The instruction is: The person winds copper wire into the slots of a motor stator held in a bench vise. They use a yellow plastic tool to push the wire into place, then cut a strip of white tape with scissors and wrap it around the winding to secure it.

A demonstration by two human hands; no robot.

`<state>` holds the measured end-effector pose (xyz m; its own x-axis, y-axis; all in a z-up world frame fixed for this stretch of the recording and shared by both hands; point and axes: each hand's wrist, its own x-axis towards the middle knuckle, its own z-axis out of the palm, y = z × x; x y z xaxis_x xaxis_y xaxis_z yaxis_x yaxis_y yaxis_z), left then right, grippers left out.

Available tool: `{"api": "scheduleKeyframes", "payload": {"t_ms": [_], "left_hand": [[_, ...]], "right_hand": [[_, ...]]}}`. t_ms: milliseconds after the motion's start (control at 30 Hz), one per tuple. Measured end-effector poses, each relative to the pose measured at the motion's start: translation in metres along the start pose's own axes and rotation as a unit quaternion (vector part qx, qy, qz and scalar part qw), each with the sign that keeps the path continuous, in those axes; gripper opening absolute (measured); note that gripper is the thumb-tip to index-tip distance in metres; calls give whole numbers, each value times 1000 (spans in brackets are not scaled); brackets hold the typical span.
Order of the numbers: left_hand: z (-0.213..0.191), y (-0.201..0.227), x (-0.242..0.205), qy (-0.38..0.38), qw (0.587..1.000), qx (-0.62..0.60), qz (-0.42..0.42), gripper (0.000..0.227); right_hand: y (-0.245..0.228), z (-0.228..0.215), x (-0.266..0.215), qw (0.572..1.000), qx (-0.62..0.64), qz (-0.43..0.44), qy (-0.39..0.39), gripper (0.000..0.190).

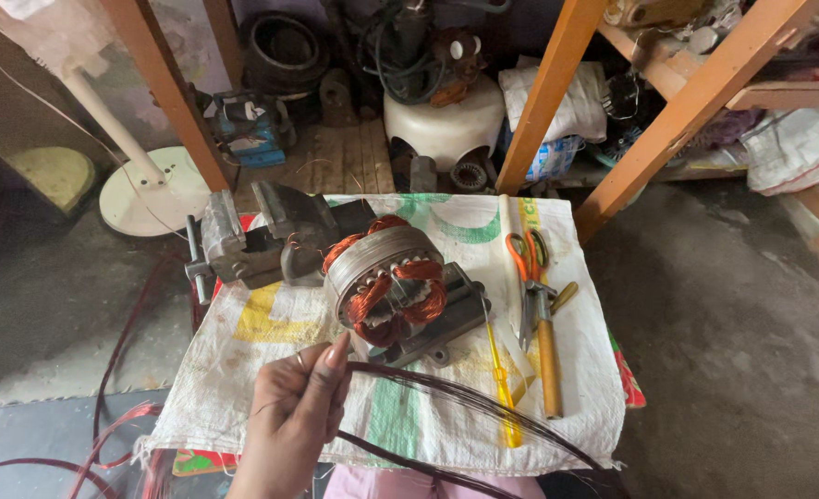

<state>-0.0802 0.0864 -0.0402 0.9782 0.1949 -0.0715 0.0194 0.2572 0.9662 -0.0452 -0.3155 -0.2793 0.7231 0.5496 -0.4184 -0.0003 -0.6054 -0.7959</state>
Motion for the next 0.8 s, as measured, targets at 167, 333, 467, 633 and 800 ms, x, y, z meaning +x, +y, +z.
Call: {"api": "scheduleKeyframes", "payload": {"t_ms": [167,333,467,633,800], "left_hand": [[15,-9,17,1,994,87,61,38],[31,-21,21,-12,995,99,1,34],[52,-39,26,-92,986,131,50,42],[61,-46,48,-163,976,7,-145,42],[70,-73,53,-304,891,-111,-319,45]], "right_hand": [[-101,-11,-19,993,-111,-47,-4,32],[-214,-13,-51,940,-159,-244,176,42],[-277,-6,-36,824,-179,-376,384,52],[-275,3,11,871,-12,-320,372,31],[-209,15,6,896,37,-169,410,24]]}}
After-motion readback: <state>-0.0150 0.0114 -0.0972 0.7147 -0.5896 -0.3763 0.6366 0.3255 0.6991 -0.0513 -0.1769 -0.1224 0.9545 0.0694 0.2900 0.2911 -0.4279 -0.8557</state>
